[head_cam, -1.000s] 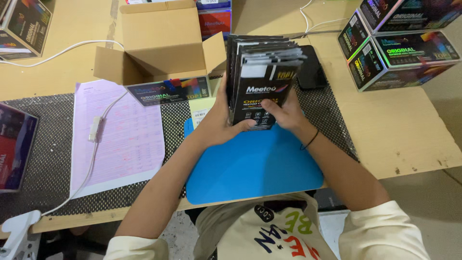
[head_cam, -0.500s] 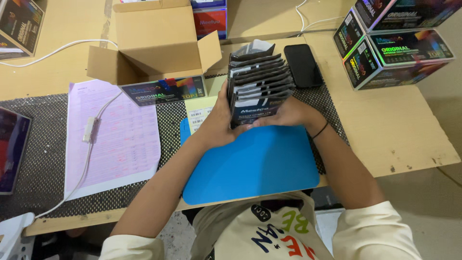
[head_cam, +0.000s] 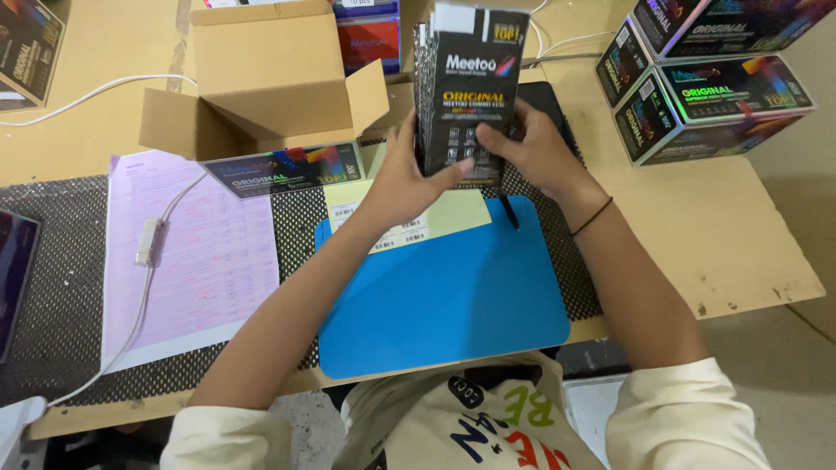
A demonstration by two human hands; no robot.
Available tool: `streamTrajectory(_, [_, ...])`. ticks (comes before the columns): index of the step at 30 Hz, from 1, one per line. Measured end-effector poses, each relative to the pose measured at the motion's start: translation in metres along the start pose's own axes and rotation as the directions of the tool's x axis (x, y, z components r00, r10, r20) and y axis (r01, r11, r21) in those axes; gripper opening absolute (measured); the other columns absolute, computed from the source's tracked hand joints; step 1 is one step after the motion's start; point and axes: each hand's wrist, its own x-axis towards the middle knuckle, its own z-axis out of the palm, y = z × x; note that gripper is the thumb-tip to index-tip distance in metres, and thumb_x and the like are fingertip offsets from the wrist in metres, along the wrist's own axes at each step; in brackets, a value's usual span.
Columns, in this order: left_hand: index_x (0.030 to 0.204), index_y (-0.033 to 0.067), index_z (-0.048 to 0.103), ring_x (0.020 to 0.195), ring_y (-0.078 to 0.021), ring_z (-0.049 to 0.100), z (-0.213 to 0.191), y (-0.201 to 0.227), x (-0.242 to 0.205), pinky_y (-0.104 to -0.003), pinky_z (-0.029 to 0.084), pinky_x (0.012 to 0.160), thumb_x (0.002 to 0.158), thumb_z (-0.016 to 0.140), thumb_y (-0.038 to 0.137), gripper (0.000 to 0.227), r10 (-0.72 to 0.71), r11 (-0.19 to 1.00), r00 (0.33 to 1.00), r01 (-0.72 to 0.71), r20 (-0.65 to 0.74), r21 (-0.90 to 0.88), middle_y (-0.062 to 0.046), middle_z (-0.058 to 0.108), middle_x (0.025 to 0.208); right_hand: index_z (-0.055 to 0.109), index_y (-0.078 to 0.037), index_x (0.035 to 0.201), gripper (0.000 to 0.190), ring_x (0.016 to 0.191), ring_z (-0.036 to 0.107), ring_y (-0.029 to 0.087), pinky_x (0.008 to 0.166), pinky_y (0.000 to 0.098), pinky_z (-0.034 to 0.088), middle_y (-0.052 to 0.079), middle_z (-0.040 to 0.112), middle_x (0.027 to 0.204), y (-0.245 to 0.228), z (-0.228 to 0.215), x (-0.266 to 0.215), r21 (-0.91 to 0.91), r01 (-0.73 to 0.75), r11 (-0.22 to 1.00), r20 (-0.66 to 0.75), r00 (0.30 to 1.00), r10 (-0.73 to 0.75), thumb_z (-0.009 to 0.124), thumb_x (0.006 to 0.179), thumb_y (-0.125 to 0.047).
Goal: The person opens a box of Meetoo phone LCD screens using a box cutter. They remove a single screen, unwrap it from its plastic packaging, and apply a barcode sticker to the back of the screen using a pen.
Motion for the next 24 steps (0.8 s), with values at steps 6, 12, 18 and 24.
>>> streamTrajectory(6, [0.153, 0.0102, 0.044, 0.135, -0.0273, 0.059, 0.021, 0.005, 0.041, -0.045, 0.047, 0.113, 0.079, 0.082, 0.057, 0.096, -0.267, 0.964, 0.950, 0.262, -0.162, -0.056, -0.012, 0.063, 0.136, 0.074, -0.013, 0.121, 0.050, 0.105, 0.072, 0.018, 0.082, 0.0314, 0.062, 0.005, 0.074, 0.107, 0.001, 0.008, 0.046, 0.018, -0.291, 0.957, -0.162, 0.943, 0.289, 0.081, 0.093, -0.053])
streamTrajectory(12, [0.142, 0.0071, 0.055, 0.129, -0.0253, 0.063, 0.023, -0.018, 0.050, -0.045, 0.052, 0.107, 0.080, 0.076, 0.064, 0.086, -0.421, 0.905, 0.861, 0.418, -0.285, -0.076, -0.012, 0.070, 0.128, 0.079, -0.025, 0.117, 0.059, 0.118, 0.069, 0.021, 0.100, 0.0361, 0.053, 0.002, 0.077, 0.112, 0.005, 0.022, 0.070, -0.295, -0.386, 0.874, -0.152, 0.922, 0.356, 0.071, 0.087, -0.076])
streamTrajectory(18, [0.157, 0.0062, 0.039, 0.142, -0.0333, 0.050, 0.020, 0.001, 0.041, -0.050, 0.042, 0.119, 0.083, 0.067, 0.072, 0.103, -0.449, 0.891, 0.849, 0.446, -0.278, -0.079, -0.020, 0.057, 0.148, 0.081, -0.017, 0.109, 0.063, 0.118, 0.069, 0.034, 0.097, 0.0422, 0.054, 0.016, 0.077, 0.110, 0.011, 0.032, 0.078, -0.421, -0.377, 0.825, -0.233, 0.924, 0.303, 0.072, 0.084, -0.074])
streamTrajectory(24, [0.158, -0.0043, 0.032, 0.146, -0.0485, 0.038, 0.016, 0.035, 0.003, -0.057, 0.033, 0.121, 0.106, 0.050, 0.045, 0.074, -0.107, 0.983, 0.938, 0.149, -0.329, 0.108, -0.031, 0.046, 0.154, 0.082, -0.020, 0.107, 0.046, 0.110, 0.070, 0.036, 0.088, 0.0435, 0.057, 0.012, 0.079, 0.102, 0.025, 0.010, 0.071, -0.559, -0.270, 0.783, -0.325, 0.941, 0.093, 0.071, 0.093, -0.062])
